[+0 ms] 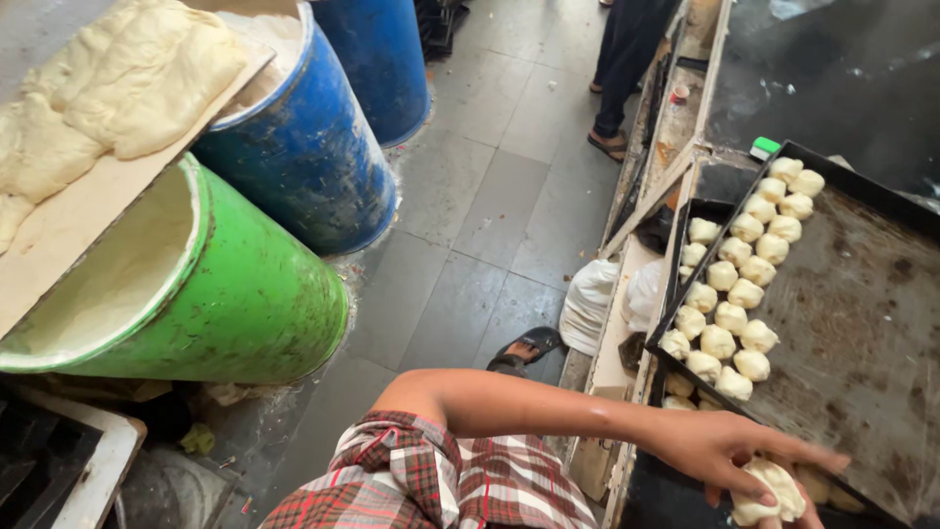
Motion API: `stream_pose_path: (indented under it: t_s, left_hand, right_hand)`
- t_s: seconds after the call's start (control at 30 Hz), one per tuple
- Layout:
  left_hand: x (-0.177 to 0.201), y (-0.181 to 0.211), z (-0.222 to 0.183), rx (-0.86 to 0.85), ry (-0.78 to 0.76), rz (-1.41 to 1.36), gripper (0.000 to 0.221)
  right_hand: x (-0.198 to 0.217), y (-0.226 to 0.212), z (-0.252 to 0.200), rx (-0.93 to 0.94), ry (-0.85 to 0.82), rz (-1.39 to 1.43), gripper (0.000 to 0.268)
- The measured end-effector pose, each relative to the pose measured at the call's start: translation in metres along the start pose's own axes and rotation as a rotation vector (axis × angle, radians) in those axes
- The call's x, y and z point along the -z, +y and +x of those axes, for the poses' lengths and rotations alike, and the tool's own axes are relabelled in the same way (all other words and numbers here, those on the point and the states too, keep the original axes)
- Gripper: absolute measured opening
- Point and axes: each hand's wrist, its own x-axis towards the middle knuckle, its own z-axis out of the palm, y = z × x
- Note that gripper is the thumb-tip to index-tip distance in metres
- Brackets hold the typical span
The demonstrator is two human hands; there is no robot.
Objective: The person cuts sections of dough using a bench scraper, rolls the pieces into small balls by hand, and places them onto a large metal tray.
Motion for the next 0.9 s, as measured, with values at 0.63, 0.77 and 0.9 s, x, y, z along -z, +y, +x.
stream_pose_path:
  t_s: [0.63,0.77,0.9]
  left_hand:
    - [0.005,0.017,0.039,-0.261,-0.306,0.203,0.034]
    - [-0.006,0.036,0.058,-0.188,-0.478,0.196,0.020]
    - [-0.021,-0.006,0.087,-0.225,-0.467,0.031,0.015]
  right_hand:
    - [0.017,-0.161,-0.082,-0.135,0.302,0.824,0.041]
    - [0.012,-0.153,-0.109,-0.129,0.526,0.835,0.030]
    - [0.000,-0.112,-0.136,-0.158,0.710,0.814,0.021]
